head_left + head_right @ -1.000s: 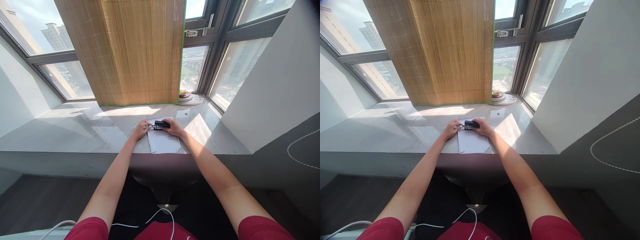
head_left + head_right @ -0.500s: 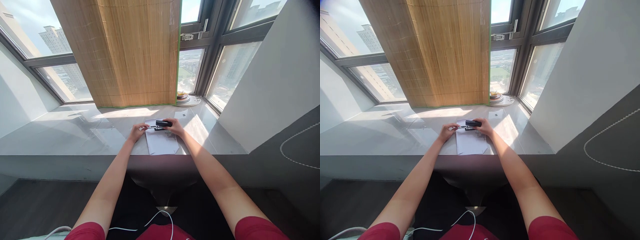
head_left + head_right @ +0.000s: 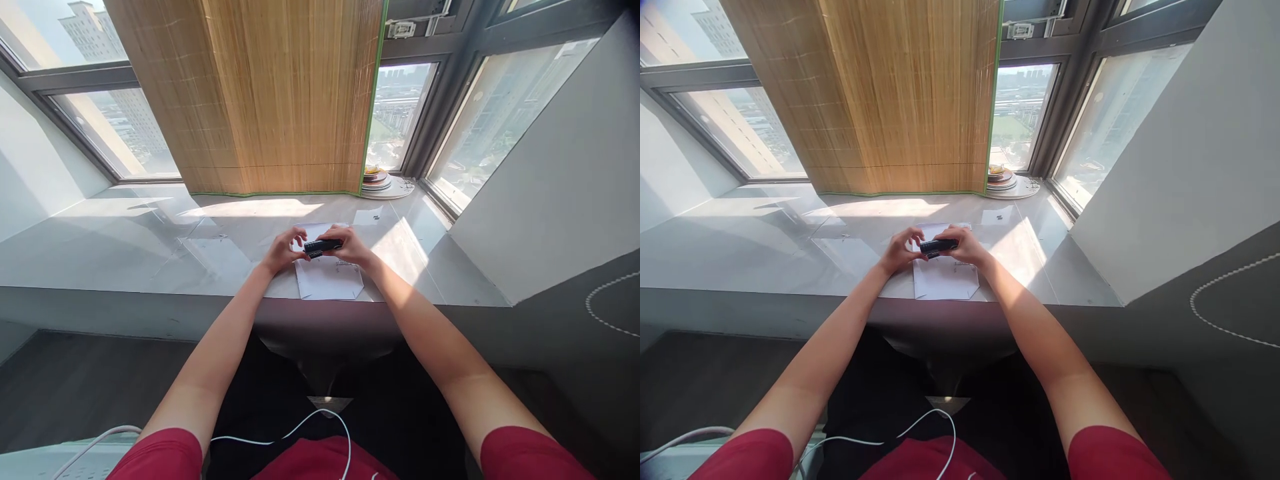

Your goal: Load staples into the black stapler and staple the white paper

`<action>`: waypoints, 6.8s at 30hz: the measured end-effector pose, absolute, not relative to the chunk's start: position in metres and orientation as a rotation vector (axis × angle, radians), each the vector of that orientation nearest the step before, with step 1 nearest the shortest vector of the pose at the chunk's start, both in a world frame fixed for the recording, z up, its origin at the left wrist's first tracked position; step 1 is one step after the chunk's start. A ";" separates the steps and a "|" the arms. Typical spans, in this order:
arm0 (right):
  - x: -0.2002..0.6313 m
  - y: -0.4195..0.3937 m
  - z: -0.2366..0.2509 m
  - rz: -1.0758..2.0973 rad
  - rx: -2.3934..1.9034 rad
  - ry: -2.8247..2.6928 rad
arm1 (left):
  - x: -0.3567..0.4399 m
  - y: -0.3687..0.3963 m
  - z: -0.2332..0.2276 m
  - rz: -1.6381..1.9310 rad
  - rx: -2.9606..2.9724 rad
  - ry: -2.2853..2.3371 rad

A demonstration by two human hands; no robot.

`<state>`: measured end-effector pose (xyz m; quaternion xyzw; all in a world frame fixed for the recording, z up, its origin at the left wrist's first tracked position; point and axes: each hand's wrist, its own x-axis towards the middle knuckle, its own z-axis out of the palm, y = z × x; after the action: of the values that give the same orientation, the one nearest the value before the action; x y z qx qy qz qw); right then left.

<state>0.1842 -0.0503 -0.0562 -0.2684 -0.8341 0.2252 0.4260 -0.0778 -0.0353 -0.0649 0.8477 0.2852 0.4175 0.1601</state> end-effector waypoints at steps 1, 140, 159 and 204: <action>0.185 -0.051 -0.055 0.577 -0.667 -2.104 | -0.077 -0.035 -0.064 1.188 2.442 0.780; 0.209 -0.126 -0.023 -0.074 -1.457 -1.411 | -0.034 -0.082 -0.064 0.484 2.842 0.307; 0.200 -0.092 -0.067 0.257 -1.507 -1.668 | -0.039 -0.085 -0.053 0.602 2.788 0.367; -0.011 0.054 -0.068 0.316 -1.362 -2.484 | -0.236 -0.039 -0.046 0.729 1.901 2.566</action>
<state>-0.0108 0.0540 -0.0685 -0.4726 -0.8623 0.1096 0.1452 -0.2356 -0.0387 -0.0462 0.5791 0.7816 0.2221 -0.0667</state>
